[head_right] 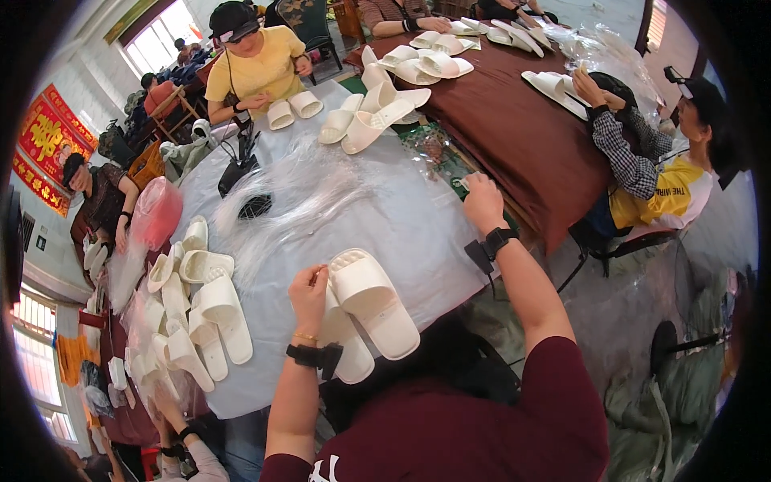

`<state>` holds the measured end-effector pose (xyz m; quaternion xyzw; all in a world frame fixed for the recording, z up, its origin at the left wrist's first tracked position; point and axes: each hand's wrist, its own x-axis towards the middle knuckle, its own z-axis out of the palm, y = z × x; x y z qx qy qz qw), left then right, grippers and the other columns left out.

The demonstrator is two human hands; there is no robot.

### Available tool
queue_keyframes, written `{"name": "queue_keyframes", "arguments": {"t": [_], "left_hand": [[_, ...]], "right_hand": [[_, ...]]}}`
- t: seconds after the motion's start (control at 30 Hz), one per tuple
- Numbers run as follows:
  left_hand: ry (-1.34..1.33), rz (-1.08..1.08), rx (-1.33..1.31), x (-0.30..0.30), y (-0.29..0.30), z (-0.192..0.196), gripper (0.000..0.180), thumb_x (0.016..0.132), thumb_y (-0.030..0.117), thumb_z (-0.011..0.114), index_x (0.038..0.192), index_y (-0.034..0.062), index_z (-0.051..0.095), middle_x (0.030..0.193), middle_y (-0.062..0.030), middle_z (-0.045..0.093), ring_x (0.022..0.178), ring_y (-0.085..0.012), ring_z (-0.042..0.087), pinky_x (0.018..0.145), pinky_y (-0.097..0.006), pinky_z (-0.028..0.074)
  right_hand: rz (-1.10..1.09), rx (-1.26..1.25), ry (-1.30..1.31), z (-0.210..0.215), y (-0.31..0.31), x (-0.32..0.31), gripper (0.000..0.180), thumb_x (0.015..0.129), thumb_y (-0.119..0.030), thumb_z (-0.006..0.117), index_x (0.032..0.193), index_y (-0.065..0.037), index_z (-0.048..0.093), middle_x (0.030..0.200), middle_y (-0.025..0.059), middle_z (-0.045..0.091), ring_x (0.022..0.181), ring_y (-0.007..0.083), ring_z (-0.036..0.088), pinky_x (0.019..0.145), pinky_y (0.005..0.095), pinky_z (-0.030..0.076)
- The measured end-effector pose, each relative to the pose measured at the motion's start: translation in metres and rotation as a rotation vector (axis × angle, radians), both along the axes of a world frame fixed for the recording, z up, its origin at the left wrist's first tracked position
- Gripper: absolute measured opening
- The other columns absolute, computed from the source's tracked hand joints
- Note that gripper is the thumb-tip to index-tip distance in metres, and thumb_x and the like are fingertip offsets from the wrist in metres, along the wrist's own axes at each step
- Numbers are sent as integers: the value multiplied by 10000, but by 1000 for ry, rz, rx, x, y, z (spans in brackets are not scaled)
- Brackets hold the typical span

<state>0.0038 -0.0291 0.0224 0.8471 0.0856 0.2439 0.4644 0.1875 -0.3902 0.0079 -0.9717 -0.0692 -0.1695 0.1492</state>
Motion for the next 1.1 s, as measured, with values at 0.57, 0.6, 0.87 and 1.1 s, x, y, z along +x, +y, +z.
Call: {"name": "queue_keyframes", "arguments": {"t": [0.57,0.6,0.87,1.1], "left_hand": [[48,-10,42,-1,2,0,159,851,112,644,939,-10,697,771,-85,635,645,-135,561,615,-269,458],[44,-10,32,-1,3,0,159,851,112,644,939,-10,697,769,-84,634,645,-136,561,616,-269,458],[14,-10,22,-1,2,0,145,846,119,649,910,0,702,734,-89,616,622,-157,556,594,-285,448],[52,-12,14,-2,2,2,157,850,117,649,933,-4,702,760,-74,626,633,-127,547,605,-262,449]], "right_hand": [[-331,-198,-95,-13,-54,-39,100,838,-93,523,827,-17,585,859,176,652,740,343,669,658,417,557],[-360,-162,-93,-11,-53,-44,111,847,-112,525,851,-12,574,866,180,648,749,354,665,659,427,555],[-429,-13,-31,-6,-55,-97,156,882,-178,533,939,-32,528,936,186,622,801,380,639,687,467,533],[-340,302,-59,4,-51,-114,116,894,-142,517,938,-36,524,887,196,629,816,407,613,705,476,481]]}}
